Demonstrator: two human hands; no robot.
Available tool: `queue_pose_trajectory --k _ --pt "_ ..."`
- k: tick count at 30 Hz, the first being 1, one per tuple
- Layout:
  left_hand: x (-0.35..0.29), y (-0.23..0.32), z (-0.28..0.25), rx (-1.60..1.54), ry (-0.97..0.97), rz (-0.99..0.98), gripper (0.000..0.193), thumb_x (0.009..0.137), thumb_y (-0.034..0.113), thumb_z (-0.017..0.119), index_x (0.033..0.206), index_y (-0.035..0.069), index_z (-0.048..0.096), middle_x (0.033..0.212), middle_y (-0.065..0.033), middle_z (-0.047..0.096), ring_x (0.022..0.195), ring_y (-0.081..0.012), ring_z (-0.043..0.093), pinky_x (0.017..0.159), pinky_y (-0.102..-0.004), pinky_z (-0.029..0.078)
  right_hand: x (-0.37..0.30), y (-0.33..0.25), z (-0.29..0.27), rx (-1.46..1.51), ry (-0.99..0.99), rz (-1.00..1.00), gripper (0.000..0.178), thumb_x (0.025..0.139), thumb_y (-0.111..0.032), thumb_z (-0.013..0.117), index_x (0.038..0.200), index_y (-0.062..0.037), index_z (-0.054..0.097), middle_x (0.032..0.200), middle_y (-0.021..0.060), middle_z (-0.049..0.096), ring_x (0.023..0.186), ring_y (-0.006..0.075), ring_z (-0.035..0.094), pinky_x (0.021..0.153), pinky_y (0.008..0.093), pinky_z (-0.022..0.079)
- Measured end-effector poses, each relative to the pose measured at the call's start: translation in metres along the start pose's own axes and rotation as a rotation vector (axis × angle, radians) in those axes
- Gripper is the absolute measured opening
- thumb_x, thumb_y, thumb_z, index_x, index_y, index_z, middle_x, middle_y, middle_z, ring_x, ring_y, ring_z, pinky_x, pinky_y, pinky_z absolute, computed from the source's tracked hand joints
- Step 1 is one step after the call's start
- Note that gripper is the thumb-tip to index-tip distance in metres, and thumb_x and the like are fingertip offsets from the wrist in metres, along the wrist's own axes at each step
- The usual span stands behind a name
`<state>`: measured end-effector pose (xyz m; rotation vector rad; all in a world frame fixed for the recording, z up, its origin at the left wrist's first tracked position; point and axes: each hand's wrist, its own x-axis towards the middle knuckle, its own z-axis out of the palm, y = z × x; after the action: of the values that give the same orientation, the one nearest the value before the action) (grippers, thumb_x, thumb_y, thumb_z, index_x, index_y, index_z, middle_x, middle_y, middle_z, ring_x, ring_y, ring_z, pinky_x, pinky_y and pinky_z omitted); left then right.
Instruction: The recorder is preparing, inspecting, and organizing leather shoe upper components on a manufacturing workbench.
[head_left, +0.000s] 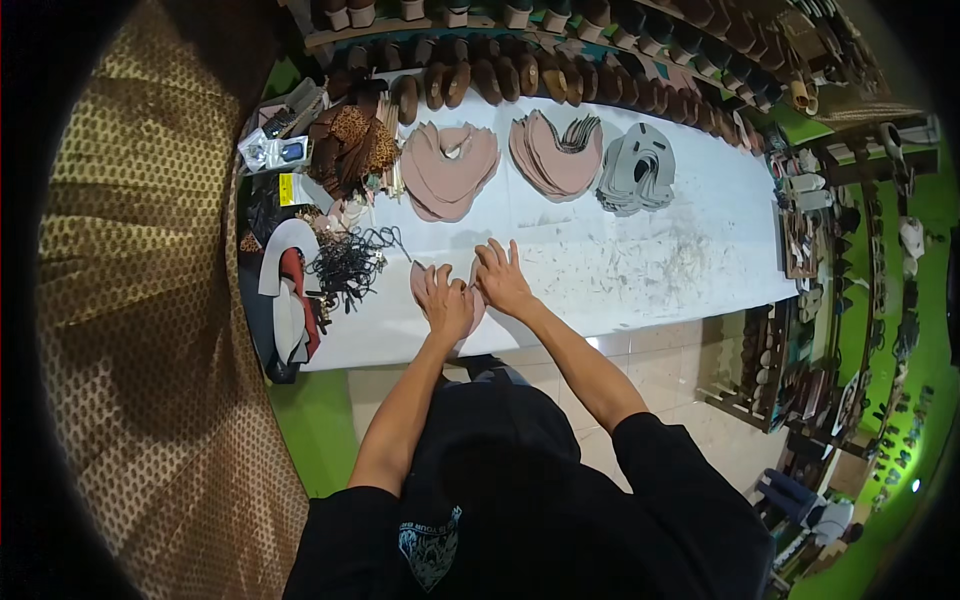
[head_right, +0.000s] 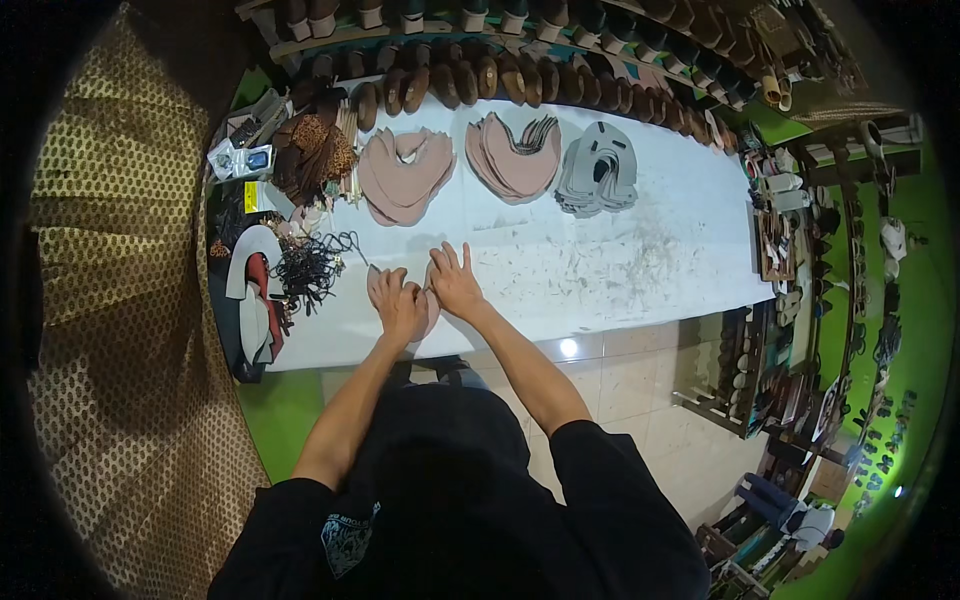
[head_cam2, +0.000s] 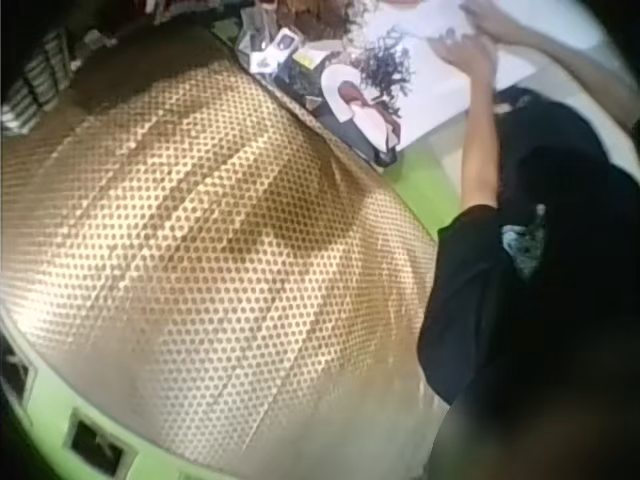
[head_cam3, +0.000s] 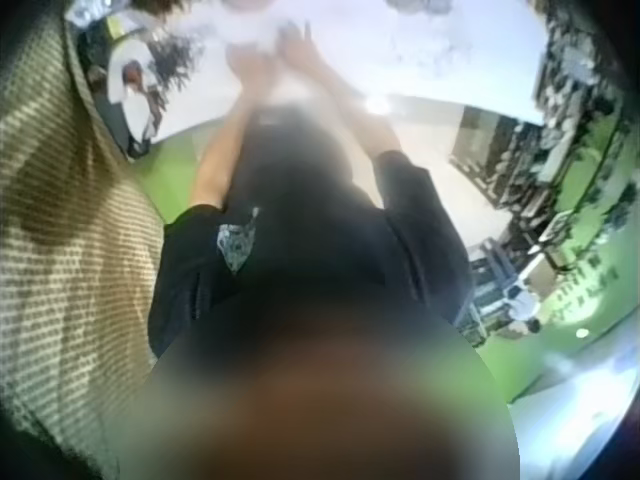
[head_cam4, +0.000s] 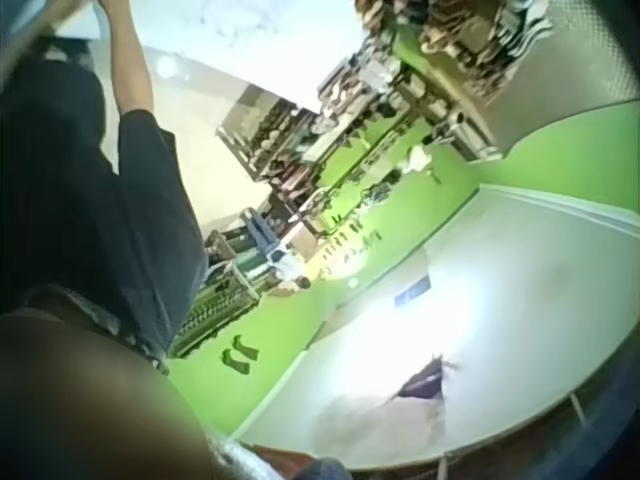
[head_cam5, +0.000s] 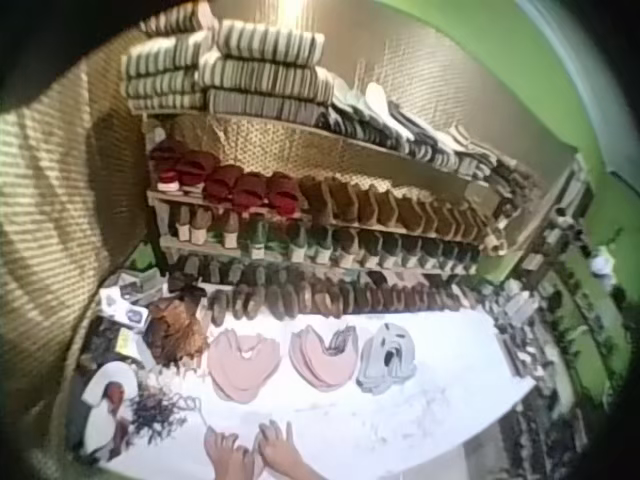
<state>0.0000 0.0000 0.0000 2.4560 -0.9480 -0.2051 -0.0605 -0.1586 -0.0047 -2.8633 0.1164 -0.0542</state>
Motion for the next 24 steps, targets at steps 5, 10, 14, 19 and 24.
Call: queue_pose_trajectory --k 5,10,14,19,24 --pt "-0.001 0.020 -0.002 0.005 0.132 0.015 0.013 0.080 0.014 0.068 0.083 0.002 0.072 0.135 -0.0138 0.051 0.134 -0.0402 0.037 0.113 -0.0671 0.017 -0.002 0.005 -0.017 -0.007 -0.051 -0.066 0.029 0.085 -0.020 0.066 0.102 0.0024 0.067 0.145 0.0180 0.046 0.143 0.0412 0.033 0.116 0.0700 0.016" --pt "-0.001 0.017 -0.004 0.031 0.112 0.016 0.013 0.082 0.014 0.068 0.084 0.002 0.072 0.137 -0.0131 0.051 0.136 -0.0397 0.037 0.114 -0.0662 0.016 -0.002 0.016 -0.034 -0.021 -0.085 -0.191 0.028 0.085 -0.018 0.064 0.103 0.0037 0.067 0.143 0.0183 0.048 0.143 0.0396 0.034 0.116 0.0690 0.018" --pt "-0.001 0.018 -0.005 0.020 0.122 0.044 0.012 0.084 0.013 0.068 0.084 0.002 0.072 0.137 -0.0121 0.051 0.137 -0.0387 0.036 0.115 -0.0657 0.016 0.011 0.022 -0.032 -0.095 -0.004 -0.294 0.029 0.087 -0.015 0.060 0.107 0.0050 0.065 0.142 0.0181 0.049 0.142 0.0380 0.035 0.117 0.0676 0.019" --pt "-0.001 0.017 -0.003 0.026 0.116 0.014 0.012 0.084 0.013 0.067 0.086 0.002 0.073 0.139 -0.0116 0.052 0.138 -0.0385 0.035 0.115 -0.0652 0.016 0.033 0.021 -0.027 -0.113 -0.036 -0.324 0.030 0.089 -0.015 0.057 0.111 0.0050 0.065 0.141 0.0175 0.048 0.142 0.0372 0.035 0.117 0.0666 0.018" --pt "-0.001 0.015 -0.002 0.051 0.098 0.019 0.013 0.084 0.013 0.068 0.087 0.002 0.074 0.140 -0.0115 0.051 0.140 -0.0383 0.034 0.115 -0.0643 0.017 0.043 0.018 -0.025 -0.102 -0.085 -0.342 0.031 0.090 -0.015 0.056 0.112 0.0049 0.065 0.139 0.0166 0.049 0.141 0.0362 0.035 0.118 0.0664 0.018"
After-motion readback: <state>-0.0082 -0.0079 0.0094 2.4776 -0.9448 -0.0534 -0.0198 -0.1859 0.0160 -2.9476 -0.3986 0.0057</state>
